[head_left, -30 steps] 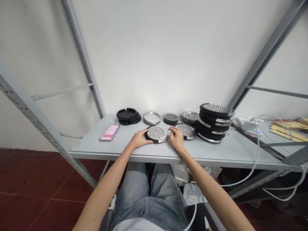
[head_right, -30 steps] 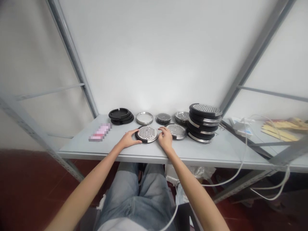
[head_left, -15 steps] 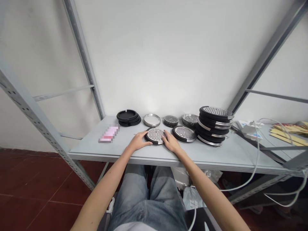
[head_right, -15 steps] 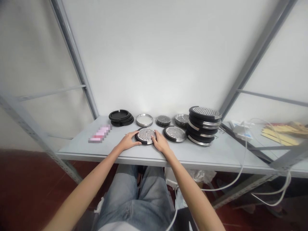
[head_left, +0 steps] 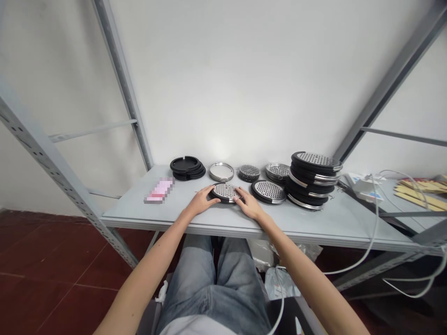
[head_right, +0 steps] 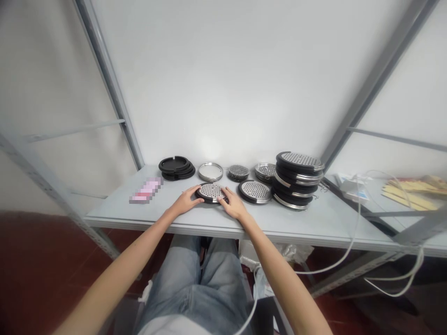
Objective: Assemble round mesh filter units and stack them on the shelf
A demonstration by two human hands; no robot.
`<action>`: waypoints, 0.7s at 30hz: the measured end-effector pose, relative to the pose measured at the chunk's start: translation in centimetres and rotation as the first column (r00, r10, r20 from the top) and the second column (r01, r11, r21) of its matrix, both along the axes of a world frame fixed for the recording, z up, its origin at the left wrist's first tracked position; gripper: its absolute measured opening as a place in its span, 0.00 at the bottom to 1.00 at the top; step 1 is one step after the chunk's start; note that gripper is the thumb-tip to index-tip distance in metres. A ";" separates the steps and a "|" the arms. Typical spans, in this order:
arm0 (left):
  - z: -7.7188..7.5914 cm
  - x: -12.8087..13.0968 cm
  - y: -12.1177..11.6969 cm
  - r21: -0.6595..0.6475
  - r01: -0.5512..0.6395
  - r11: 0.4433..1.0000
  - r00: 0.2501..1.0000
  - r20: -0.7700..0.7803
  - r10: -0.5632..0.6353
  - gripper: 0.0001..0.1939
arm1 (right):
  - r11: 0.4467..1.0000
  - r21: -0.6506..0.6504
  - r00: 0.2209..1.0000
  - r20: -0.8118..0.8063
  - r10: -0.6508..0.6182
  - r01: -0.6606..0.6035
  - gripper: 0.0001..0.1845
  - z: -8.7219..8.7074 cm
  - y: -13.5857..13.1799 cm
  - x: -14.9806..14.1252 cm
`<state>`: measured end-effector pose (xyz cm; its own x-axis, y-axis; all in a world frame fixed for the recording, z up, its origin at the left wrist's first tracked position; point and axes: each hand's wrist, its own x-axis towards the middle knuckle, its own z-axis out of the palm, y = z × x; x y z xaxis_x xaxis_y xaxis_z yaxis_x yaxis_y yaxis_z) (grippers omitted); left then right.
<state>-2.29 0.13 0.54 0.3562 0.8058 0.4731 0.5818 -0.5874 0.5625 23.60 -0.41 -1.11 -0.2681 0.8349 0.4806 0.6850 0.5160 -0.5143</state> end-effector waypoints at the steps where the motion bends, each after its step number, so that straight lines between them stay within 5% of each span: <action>1: 0.0 0.0 0.0 0.004 0.002 1.000 1.000 -0.002 -0.002 0.33 | 1.000 -0.004 1.000 0.010 -0.002 0.002 0.30 0.0 0.0 -0.1; 7: 0.3 0.3 -0.4 0.039 -0.002 0.999 1.000 -0.022 0.003 0.32 | 1.000 -0.019 0.998 0.066 -0.011 0.012 0.37 0.5 -0.5 -0.5; 13: 0.5 0.5 -0.5 0.038 -0.065 0.997 0.998 -0.019 0.066 0.19 | 0.990 0.115 0.986 0.152 0.068 -0.086 0.41 1.5 -1.3 -1.0; 21: -0.1 0.5 -0.5 0.109 -0.048 0.993 0.998 -0.041 0.053 0.27 | 0.974 0.162 0.976 0.171 0.132 -0.160 0.42 1.5 -1.3 -1.1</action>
